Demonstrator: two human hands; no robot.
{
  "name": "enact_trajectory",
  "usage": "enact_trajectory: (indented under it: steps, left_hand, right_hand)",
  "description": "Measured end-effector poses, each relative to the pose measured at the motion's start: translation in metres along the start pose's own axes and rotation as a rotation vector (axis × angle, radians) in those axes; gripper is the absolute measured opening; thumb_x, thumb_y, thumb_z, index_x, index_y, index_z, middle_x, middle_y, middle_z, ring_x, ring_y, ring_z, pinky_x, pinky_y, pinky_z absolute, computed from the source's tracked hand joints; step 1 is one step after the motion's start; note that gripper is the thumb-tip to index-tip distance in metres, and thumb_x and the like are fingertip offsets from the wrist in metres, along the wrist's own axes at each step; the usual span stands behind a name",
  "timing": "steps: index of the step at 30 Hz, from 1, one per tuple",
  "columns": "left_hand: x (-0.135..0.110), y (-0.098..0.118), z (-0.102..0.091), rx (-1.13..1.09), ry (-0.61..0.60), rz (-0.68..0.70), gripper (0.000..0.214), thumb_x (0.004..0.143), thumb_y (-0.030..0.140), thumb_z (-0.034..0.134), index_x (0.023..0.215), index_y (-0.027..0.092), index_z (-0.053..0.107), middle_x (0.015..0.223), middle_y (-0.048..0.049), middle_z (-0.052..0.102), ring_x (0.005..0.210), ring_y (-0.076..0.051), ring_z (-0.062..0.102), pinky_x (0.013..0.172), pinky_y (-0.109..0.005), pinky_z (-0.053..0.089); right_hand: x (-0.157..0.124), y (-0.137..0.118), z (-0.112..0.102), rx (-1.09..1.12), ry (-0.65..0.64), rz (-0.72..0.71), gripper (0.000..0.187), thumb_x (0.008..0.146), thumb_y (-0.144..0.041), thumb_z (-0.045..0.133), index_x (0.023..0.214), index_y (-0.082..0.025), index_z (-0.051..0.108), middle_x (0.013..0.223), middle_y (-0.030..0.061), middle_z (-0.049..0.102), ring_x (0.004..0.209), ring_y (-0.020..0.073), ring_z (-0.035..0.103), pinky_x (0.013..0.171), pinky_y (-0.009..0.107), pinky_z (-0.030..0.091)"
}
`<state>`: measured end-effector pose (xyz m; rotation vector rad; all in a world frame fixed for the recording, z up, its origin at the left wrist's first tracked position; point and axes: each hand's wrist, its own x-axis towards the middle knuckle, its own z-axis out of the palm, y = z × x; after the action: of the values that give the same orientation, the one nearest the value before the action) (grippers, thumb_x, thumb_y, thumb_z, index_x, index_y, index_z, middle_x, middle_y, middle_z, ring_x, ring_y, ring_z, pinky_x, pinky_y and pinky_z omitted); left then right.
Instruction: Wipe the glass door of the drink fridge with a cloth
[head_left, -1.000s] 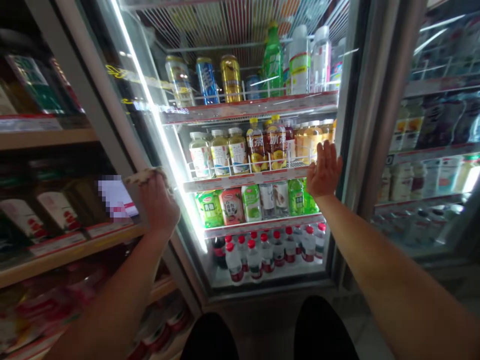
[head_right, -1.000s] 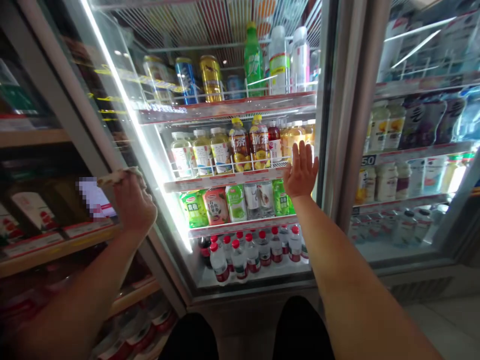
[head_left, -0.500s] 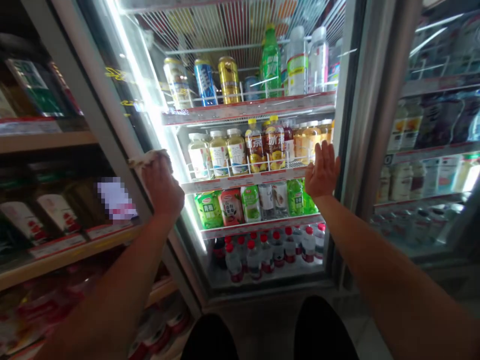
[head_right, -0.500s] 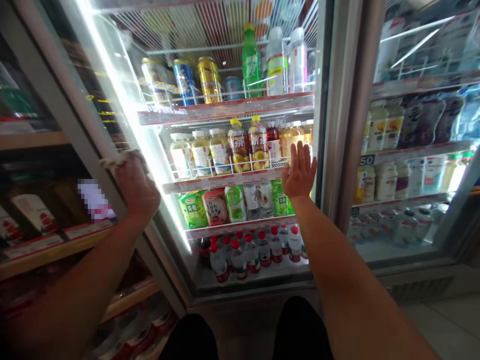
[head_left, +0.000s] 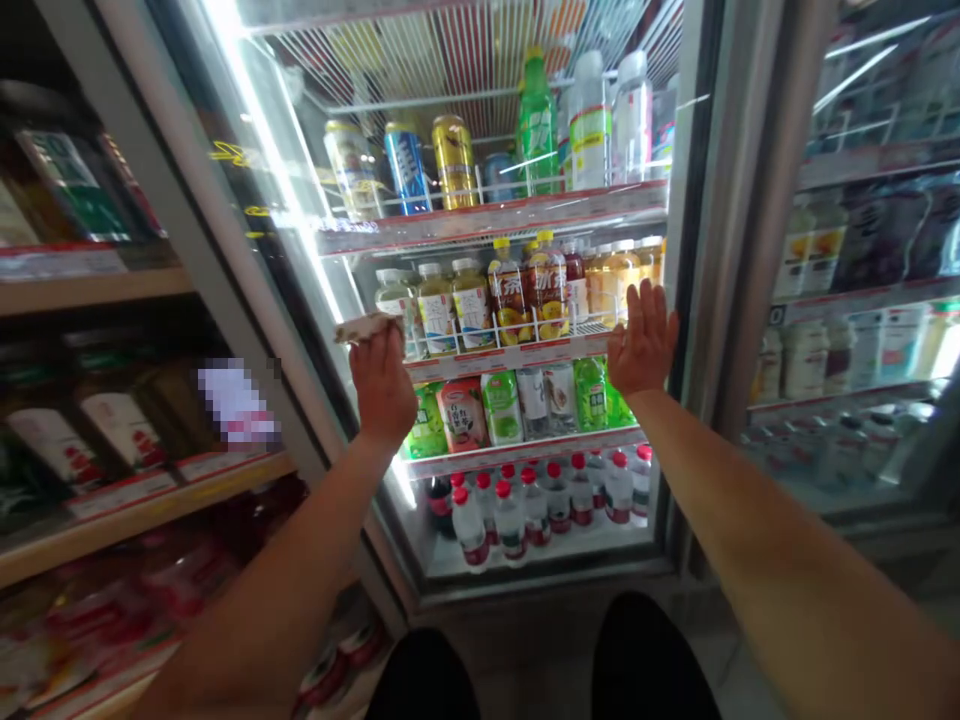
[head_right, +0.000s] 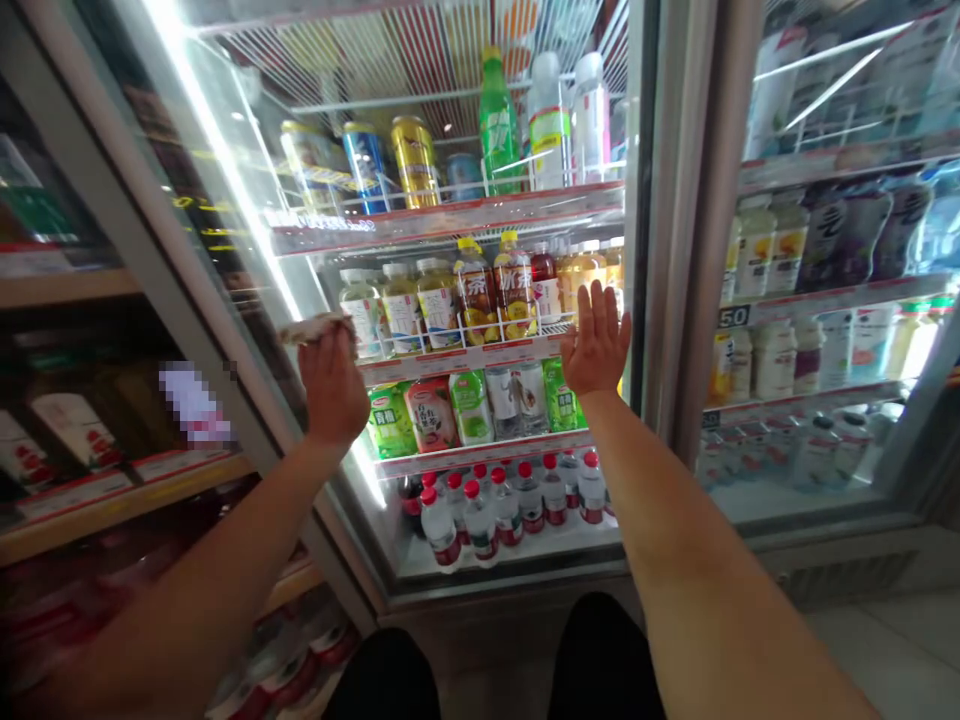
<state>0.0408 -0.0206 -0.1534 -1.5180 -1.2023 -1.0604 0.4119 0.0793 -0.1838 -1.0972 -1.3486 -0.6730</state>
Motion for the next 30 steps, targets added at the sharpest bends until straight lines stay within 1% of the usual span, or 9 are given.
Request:
enact_trajectory:
  steps: [3,8,13,15,18,22,25,27,30]
  left_hand:
    - [0.001,0.006,0.003,-0.015,-0.029,0.073,0.057,0.094,0.014,0.036,0.150,0.010,0.046,0.150,-0.0176,0.050,0.147,-0.029,0.036,0.125,-0.050,0.020]
    - [0.003,0.013,0.007,-0.034,0.017,0.089,0.057,0.093,0.012,0.039,0.150,0.007,0.046,0.149,-0.0202,0.050,0.148,-0.031,0.035,0.125,-0.052,0.020]
    - [-0.005,0.029,0.016,-0.035,-0.027,0.148,0.052,0.096,0.012,0.037,0.145,0.008,0.054,0.144,-0.0173,0.056,0.144,-0.031,0.041,0.124,-0.052,0.024]
    - [-0.002,0.033,0.019,-0.029,-0.029,0.163,0.051,0.096,0.014,0.038,0.144,0.010,0.056,0.143,-0.0155,0.058,0.141,-0.031,0.044,0.125,-0.051,0.023]
    - [0.008,0.040,0.021,-0.030,-0.002,0.163,0.053,0.096,0.012,0.038,0.147,0.011,0.053,0.146,-0.0144,0.055,0.141,-0.030,0.044,0.126,-0.052,0.021]
    - [0.010,0.058,0.024,-0.075,0.006,0.198,0.054,0.096,0.009,0.039,0.148,0.010,0.052,0.144,-0.0157,0.057,0.141,-0.032,0.044,0.124,-0.054,0.023]
    - [0.005,0.074,0.028,-0.082,-0.024,0.335,0.050,0.097,0.008,0.041,0.144,0.010,0.057,0.138,-0.0147,0.062,0.136,-0.032,0.050,0.123,-0.051,0.027]
    - [0.005,0.082,0.030,-0.068,-0.027,0.391,0.049,0.098,0.008,0.040,0.144,0.010,0.058,0.137,-0.0141,0.063,0.133,-0.031,0.052,0.123,-0.050,0.028]
    - [0.008,0.092,0.034,-0.056,-0.022,0.367,0.050,0.098,0.008,0.041,0.146,0.009,0.055,0.140,-0.0145,0.060,0.136,-0.032,0.049,0.124,-0.051,0.026]
  right_hand:
    - [0.000,0.000,0.000,-0.008,-0.002,0.000,0.063,0.096,-0.030,0.033,0.158,-0.017,0.033,0.164,0.0096,0.034,0.156,0.0228,0.023,0.126,0.052,0.018]
    - [0.000,-0.001,0.000,-0.027,0.021,-0.011,0.061,0.097,-0.031,0.032,0.156,-0.016,0.036,0.163,0.0100,0.036,0.154,0.0227,0.026,0.125,0.052,0.021]
    - [-0.001,-0.001,-0.001,-0.034,0.011,-0.001,0.061,0.097,-0.030,0.033,0.157,-0.017,0.036,0.163,0.0096,0.035,0.155,0.0221,0.025,0.125,0.051,0.021]
    - [-0.001,-0.001,-0.001,-0.039,0.022,-0.004,0.061,0.097,-0.031,0.033,0.156,-0.016,0.037,0.163,0.0094,0.036,0.155,0.0222,0.026,0.125,0.050,0.021]
    - [0.000,-0.001,-0.002,-0.040,0.026,-0.010,0.061,0.097,-0.031,0.032,0.156,-0.016,0.037,0.163,0.0094,0.036,0.154,0.0225,0.027,0.125,0.051,0.022]
    - [0.000,-0.002,-0.002,-0.027,0.005,0.003,0.062,0.097,-0.031,0.032,0.157,-0.016,0.035,0.164,0.0097,0.035,0.155,0.0226,0.025,0.126,0.051,0.020]
    - [0.001,-0.002,-0.003,-0.016,0.000,0.007,0.063,0.096,-0.031,0.032,0.157,-0.017,0.035,0.163,0.0098,0.036,0.155,0.0229,0.025,0.125,0.052,0.021]
    - [0.001,-0.002,-0.003,-0.015,0.002,0.008,0.062,0.097,-0.032,0.031,0.156,-0.017,0.036,0.163,0.0097,0.037,0.154,0.0231,0.026,0.125,0.052,0.022]
    - [0.001,-0.002,-0.002,-0.028,0.006,0.007,0.061,0.097,-0.032,0.031,0.155,-0.016,0.039,0.162,0.0093,0.037,0.154,0.0231,0.028,0.124,0.052,0.023]
